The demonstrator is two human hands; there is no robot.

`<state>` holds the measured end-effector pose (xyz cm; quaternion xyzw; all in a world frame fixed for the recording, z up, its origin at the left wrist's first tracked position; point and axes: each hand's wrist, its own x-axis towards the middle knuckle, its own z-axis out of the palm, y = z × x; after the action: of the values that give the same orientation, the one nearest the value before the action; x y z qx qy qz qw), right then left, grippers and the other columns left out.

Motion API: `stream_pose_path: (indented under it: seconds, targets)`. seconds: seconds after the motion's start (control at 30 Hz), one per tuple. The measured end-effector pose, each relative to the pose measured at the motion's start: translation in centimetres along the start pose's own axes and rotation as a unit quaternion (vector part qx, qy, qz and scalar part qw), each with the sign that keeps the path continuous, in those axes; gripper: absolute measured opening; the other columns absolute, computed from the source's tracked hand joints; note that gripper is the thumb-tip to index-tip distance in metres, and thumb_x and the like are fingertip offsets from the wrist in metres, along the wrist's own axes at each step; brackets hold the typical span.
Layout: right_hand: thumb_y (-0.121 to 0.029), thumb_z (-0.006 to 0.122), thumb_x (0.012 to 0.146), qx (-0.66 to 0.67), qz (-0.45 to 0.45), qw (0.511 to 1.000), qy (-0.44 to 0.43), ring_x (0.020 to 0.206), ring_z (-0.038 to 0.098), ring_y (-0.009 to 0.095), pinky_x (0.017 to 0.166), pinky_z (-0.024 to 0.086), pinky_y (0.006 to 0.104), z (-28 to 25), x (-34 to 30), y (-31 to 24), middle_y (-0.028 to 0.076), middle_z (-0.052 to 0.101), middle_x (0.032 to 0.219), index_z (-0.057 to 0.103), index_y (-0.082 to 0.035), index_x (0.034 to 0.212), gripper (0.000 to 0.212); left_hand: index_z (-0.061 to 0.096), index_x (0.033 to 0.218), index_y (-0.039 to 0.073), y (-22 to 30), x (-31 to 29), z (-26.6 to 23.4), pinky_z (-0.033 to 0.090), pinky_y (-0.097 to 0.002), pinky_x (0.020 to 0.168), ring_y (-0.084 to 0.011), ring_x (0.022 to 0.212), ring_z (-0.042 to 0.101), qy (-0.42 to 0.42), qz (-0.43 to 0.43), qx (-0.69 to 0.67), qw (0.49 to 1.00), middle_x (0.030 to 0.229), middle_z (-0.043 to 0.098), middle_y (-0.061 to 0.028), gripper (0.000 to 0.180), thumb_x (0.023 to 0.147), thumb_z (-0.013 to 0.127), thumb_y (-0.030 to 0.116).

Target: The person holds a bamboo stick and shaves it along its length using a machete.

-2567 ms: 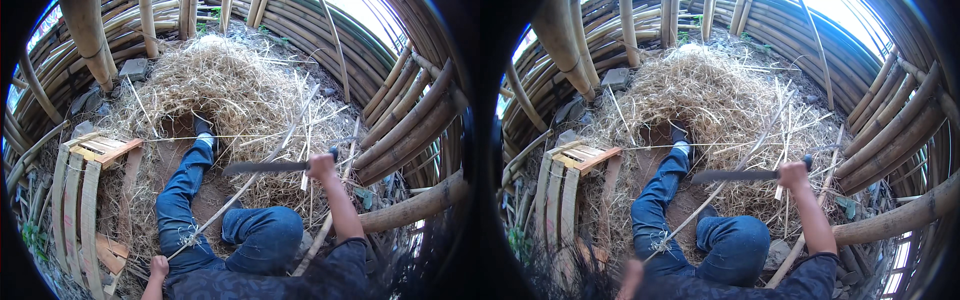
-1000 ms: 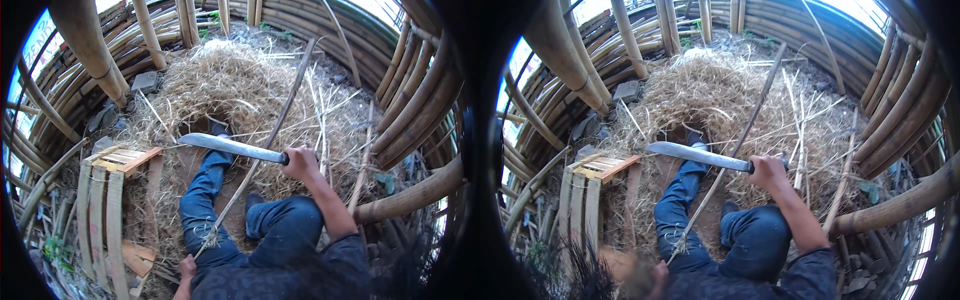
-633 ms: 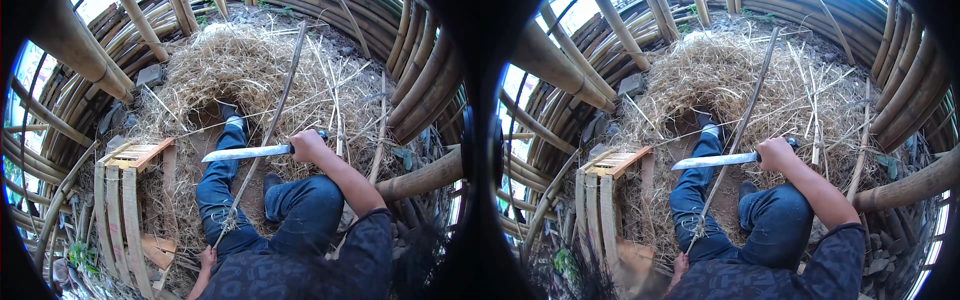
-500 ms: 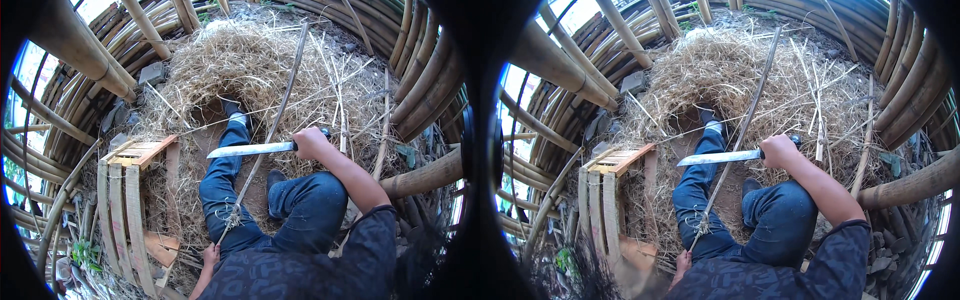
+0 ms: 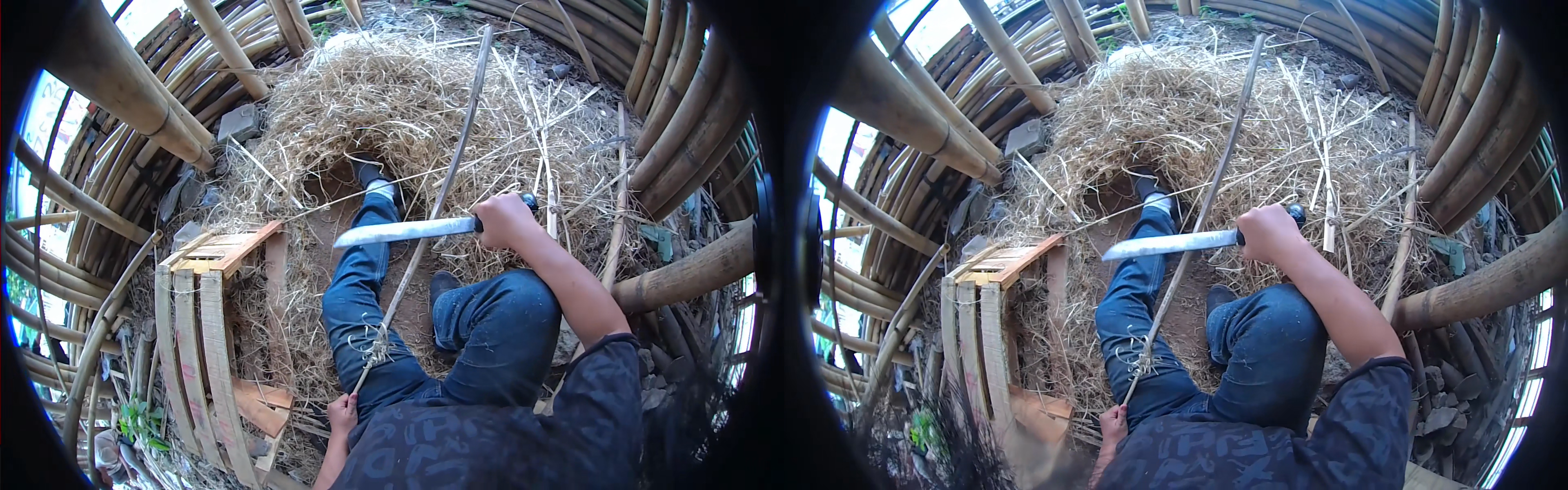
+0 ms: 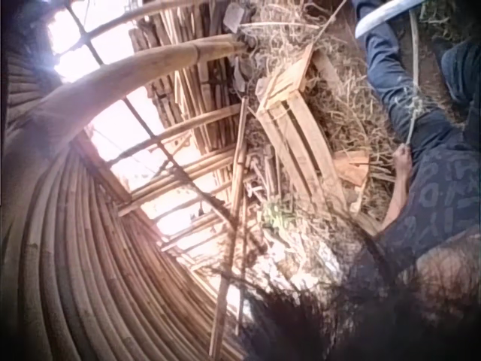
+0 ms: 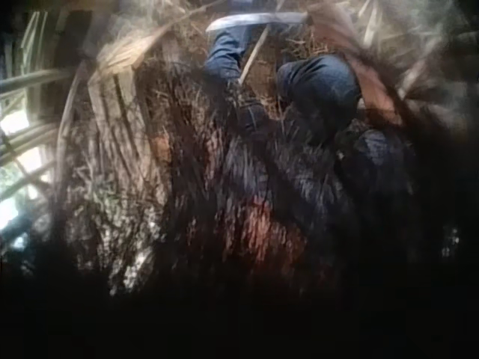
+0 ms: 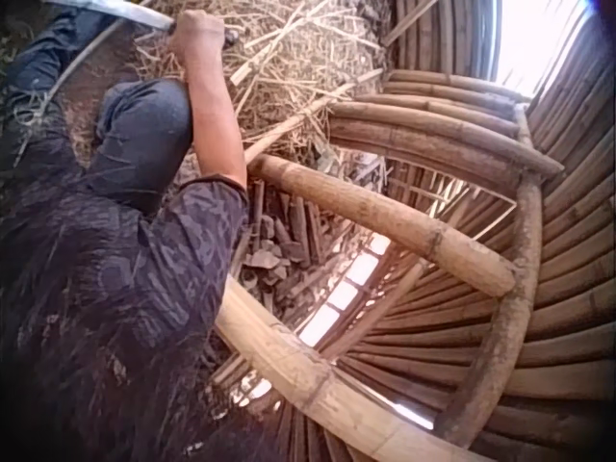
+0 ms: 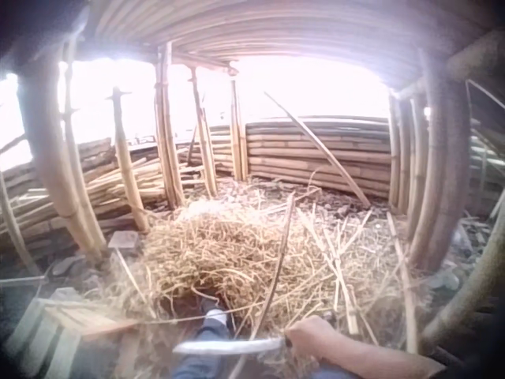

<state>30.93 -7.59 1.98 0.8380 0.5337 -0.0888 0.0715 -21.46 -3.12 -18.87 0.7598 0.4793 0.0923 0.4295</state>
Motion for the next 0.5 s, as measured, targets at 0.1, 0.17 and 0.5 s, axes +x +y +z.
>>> stream_pose_path:
  seconds: [0.1,0.17,0.5]
  targets:
    - [-0.021,0.069,0.066,0.008,0.029,0.998,0.064,0.072,0.068,0.028,0.069,0.054,0.0392,-1.4,-1.1,0.3,0.012,0.067,0.072,0.065,-0.008,0.077,0.018,0.052,0.064,0.000,3.1,0.0,-1.0,0.032,-0.0332,0.044,-0.0158,0.045,0.034,0.037,0.037,-0.043,0.998,0.048,0.039,-0.0110,0.053,0.091,0.059,0.045]
    - [-0.020,0.069,0.069,0.029,0.070,0.989,0.125,0.066,0.067,0.028,0.067,0.053,0.0401,-2.6,-2.5,0.5,0.012,0.065,0.067,0.063,-0.008,0.076,0.015,0.053,0.064,0.000,6.1,0.2,-2.1,0.032,-0.0328,0.044,-0.0154,0.045,0.034,0.027,0.031,-0.037,0.998,0.048,0.039,-0.0109,0.053,0.090,0.059,0.045]
    - [-0.022,0.072,0.066,0.093,0.143,0.950,0.263,0.066,0.064,0.033,0.063,0.050,0.0432,-6.6,-13.4,-0.5,0.014,0.063,0.065,0.064,-0.010,0.078,0.019,0.052,0.062,0.000,16.1,-0.4,-3.1,0.028,-0.0271,0.043,-0.0058,0.048,0.033,-0.084,0.040,-0.141,0.986,0.048,0.040,0.0005,0.044,0.090,0.065,0.032]
